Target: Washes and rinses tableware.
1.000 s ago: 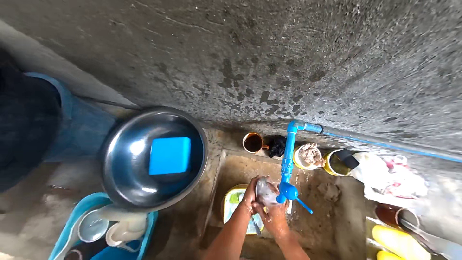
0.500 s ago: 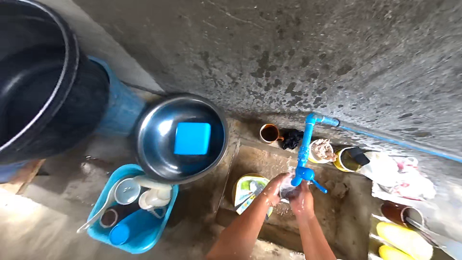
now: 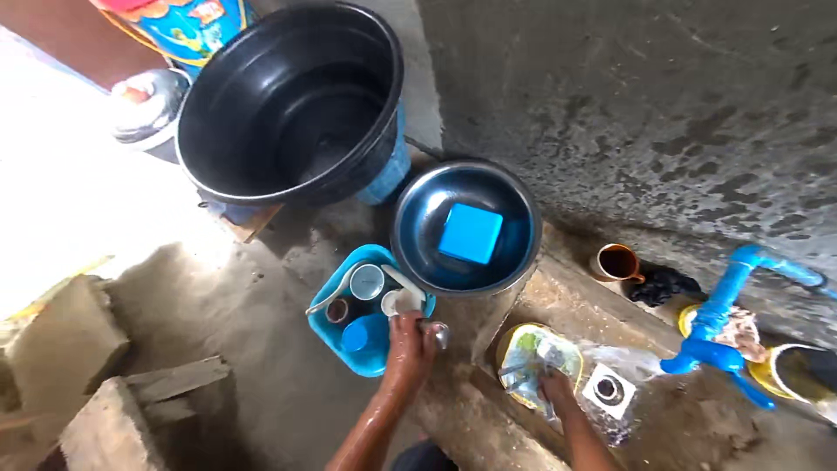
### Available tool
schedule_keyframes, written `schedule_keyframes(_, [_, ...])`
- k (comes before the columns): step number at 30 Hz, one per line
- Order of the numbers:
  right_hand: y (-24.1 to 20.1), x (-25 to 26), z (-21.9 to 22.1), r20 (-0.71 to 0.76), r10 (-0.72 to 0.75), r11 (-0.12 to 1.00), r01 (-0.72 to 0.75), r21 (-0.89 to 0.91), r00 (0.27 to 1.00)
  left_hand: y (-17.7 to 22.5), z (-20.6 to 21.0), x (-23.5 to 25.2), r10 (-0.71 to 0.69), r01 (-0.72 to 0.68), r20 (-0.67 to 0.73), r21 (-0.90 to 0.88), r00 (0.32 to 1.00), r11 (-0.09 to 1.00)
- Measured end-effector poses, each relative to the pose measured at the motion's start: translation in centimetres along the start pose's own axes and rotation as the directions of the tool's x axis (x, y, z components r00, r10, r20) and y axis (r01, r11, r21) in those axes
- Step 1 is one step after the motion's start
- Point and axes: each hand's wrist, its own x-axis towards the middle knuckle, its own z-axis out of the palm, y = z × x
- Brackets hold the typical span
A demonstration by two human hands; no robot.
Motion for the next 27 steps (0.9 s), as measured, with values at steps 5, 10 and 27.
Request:
schedule_keyframes(5, [-0.2,-1.2,-0.8,-0.063,0.083,0.971,-0.067,0.229,0.995,-3.4,-7.7,1.6,-0.012,0.012,-0.328,-0.001,0.945,1.0])
schedule_keyframes(10, [0.4,-0.9,-0.3,-0.124,0.104,0.985,-0.086,0.147,0.987,-5.6,-11.5,9.3,-0.345,0.345,-0.277,-0.052,0.897,0.937])
schedule_keyframes(27, [-2.7,0.3,2.4,0.094,0.319,0.531,-0.26,0.806,0.943,-9.5,-7.4,17.4,-0.563,0.561,0.016,-0.12,0.826,0.819])
